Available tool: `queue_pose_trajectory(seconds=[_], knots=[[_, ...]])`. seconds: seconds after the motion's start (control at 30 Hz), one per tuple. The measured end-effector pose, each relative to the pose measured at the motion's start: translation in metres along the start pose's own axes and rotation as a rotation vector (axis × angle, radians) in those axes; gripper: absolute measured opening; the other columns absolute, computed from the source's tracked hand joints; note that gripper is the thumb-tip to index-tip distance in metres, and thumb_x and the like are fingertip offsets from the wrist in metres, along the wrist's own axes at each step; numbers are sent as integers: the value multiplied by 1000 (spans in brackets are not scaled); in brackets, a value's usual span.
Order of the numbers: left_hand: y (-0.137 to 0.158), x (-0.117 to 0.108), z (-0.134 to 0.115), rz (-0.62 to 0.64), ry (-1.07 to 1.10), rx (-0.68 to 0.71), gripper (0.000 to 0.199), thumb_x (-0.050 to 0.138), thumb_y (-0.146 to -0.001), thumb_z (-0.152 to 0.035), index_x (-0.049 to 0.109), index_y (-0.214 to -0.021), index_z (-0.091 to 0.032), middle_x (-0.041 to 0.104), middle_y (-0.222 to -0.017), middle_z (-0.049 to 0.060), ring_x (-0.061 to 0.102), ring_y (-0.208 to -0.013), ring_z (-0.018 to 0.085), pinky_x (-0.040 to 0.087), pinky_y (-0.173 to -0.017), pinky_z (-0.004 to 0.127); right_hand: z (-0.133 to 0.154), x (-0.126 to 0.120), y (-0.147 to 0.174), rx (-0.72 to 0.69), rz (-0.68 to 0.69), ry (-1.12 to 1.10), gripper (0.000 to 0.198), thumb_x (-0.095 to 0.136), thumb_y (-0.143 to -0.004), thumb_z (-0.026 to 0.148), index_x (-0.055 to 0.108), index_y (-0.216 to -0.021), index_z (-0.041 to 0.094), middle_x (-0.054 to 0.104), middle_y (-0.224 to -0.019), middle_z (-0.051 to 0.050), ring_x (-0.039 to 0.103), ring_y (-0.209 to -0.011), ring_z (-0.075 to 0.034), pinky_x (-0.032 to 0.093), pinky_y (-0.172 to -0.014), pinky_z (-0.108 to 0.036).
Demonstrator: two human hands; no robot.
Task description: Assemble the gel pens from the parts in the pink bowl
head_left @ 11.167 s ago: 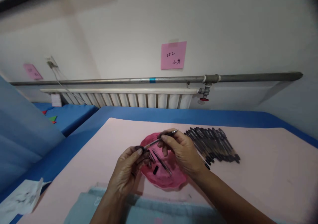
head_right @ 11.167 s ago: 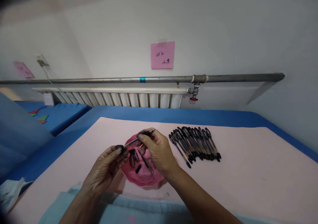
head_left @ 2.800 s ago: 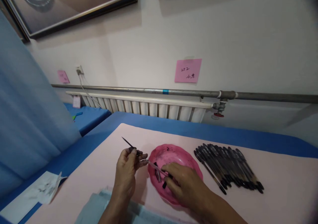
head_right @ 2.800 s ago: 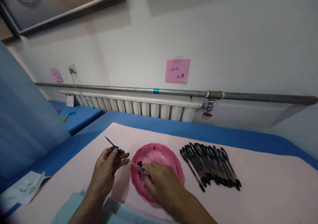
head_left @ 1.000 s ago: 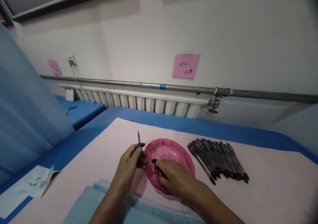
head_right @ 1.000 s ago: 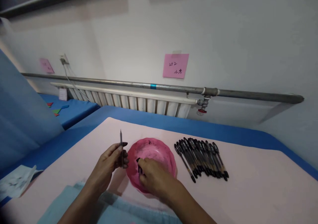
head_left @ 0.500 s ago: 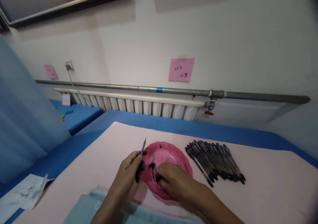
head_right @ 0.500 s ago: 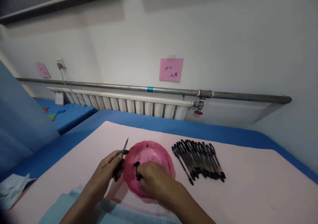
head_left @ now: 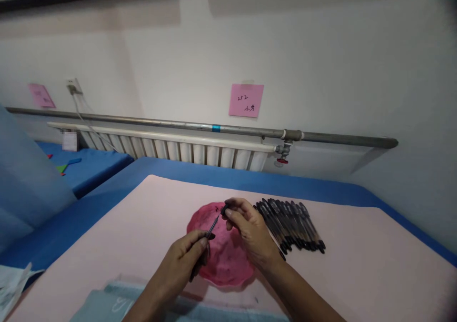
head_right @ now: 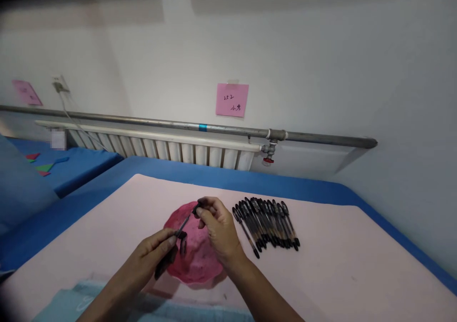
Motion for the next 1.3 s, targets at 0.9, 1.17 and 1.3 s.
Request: queue_pose_trajectory(seconds=[0.9, 1.17, 1.3], knots=[[-1, 7, 1, -26, 56, 42, 26, 49, -83, -42, 54, -77, -17, 45, -54, -5, 36, -42, 6, 27, -40, 19, -14, 7, 7, 121, 63, -12, 26, 65, -67, 22, 59, -92, 19, 59, -73, 2, 50, -62, -10, 39, -55, -21], [-4, 11, 6, -114, 200, 56, 51, 57, -77, -44, 49, -119, -17, 48, -56, -6, 41, -43, 8, 32, -41, 20, -27, 14, 14, 213, 76, -78, 27, 67, -64, 23, 58, -90, 19, 63, -75, 1, 52, -58, -10, 39, -53, -22], [-2, 12, 8, -151, 190, 86, 51, 58, -78, -42, 51, -121, -17, 54, -63, -2, 47, -53, 10, 37, -49, 21, -29, 18, 17, 242, 110, -74, 26, 66, -64, 21, 58, -89, 20, 62, -72, 1, 53, -58, -10, 40, -55, -23]])
Point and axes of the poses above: each hand's wrist, its own y-axis away from the middle knuckle, its own x-axis out of the palm, z = x × y, the point moved 3 cm from there along -y, towards the middle knuckle
